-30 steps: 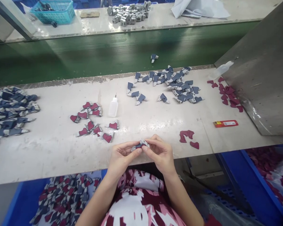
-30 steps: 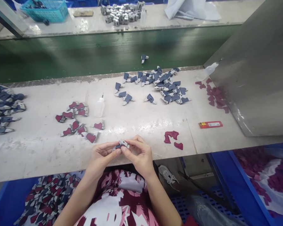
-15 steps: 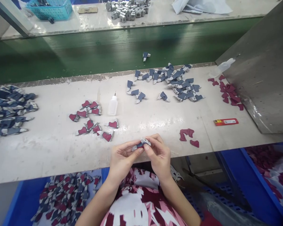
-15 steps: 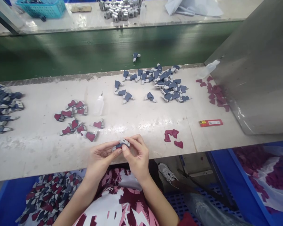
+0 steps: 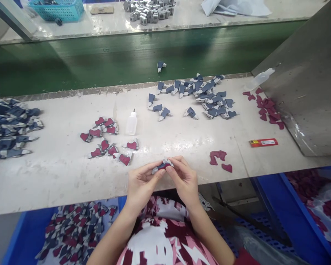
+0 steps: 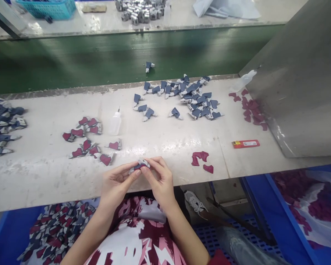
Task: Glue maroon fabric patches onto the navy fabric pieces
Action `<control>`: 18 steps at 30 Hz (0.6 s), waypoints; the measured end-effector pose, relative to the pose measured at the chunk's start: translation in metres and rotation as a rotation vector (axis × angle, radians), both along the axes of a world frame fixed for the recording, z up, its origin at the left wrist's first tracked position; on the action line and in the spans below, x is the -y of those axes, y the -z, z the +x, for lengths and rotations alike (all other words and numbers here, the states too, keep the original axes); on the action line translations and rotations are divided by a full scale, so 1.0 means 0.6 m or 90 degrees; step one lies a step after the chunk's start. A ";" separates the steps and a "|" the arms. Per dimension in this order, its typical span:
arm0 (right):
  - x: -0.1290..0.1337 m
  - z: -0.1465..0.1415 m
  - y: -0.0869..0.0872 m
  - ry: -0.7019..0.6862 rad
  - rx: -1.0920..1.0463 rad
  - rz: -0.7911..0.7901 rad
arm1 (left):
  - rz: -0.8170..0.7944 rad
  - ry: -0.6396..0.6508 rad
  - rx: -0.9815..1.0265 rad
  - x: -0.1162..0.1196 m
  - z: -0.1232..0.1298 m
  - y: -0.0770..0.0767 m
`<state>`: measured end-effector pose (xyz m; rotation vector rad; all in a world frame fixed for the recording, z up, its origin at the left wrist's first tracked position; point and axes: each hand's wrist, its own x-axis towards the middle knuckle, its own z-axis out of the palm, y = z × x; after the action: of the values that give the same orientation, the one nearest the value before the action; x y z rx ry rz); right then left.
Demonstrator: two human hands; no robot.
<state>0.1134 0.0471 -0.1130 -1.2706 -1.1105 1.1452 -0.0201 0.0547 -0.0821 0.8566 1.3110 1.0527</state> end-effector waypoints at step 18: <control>-0.005 0.031 0.020 0.024 0.232 0.210 | 0.046 0.107 -0.079 0.000 -0.020 0.013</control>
<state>0.1317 0.0503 -0.1250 -1.2574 -1.4685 0.6774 -0.0319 0.0547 -0.0899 1.0819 1.2855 0.9311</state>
